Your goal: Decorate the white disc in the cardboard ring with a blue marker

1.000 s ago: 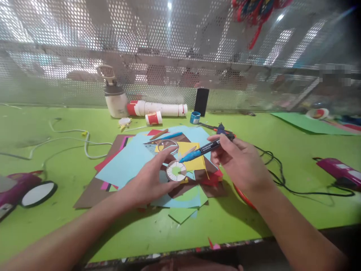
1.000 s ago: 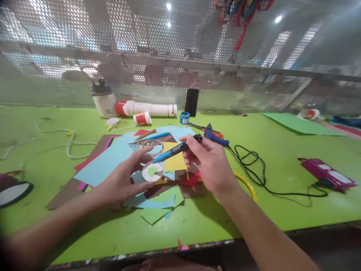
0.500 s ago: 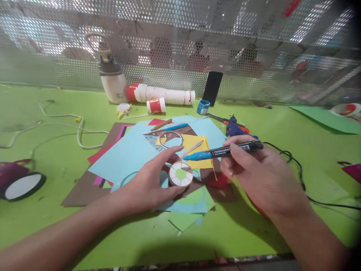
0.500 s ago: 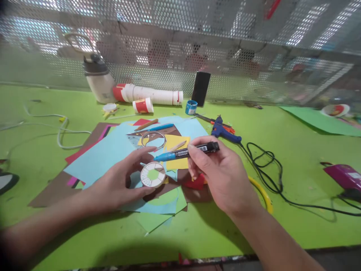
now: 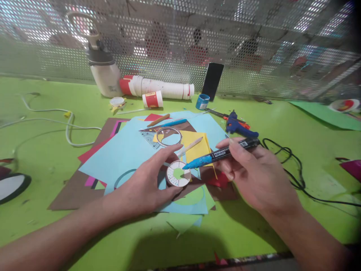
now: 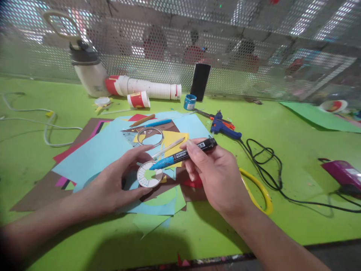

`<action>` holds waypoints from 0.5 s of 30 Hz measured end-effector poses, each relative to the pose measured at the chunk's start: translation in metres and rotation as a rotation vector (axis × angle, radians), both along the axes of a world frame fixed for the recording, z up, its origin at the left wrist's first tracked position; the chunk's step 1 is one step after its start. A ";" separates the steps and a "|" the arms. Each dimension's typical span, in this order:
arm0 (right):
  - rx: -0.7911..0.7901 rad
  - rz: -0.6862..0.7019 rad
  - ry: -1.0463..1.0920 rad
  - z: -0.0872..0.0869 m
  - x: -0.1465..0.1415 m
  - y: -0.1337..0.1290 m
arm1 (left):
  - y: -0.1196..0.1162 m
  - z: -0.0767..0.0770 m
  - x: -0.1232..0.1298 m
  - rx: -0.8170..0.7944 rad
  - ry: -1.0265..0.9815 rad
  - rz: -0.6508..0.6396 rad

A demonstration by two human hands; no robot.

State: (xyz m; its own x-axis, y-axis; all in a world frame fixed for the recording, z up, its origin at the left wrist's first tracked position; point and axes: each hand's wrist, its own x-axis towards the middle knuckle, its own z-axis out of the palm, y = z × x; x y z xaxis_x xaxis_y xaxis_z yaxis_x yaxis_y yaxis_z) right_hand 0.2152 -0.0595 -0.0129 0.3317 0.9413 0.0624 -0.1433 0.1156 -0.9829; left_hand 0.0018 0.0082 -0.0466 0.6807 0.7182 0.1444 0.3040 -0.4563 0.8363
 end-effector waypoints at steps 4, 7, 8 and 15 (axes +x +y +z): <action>0.038 0.023 -0.058 -0.002 -0.003 -0.003 | 0.000 -0.002 -0.001 0.046 0.001 -0.012; 0.063 0.055 -0.084 -0.004 -0.006 -0.004 | 0.000 -0.004 -0.001 0.053 0.009 -0.021; 0.065 0.066 -0.087 -0.005 -0.007 -0.004 | 0.001 -0.004 -0.001 0.056 0.011 -0.023; 0.027 0.141 -0.085 -0.012 -0.012 -0.003 | 0.000 -0.003 0.002 0.061 0.032 -0.025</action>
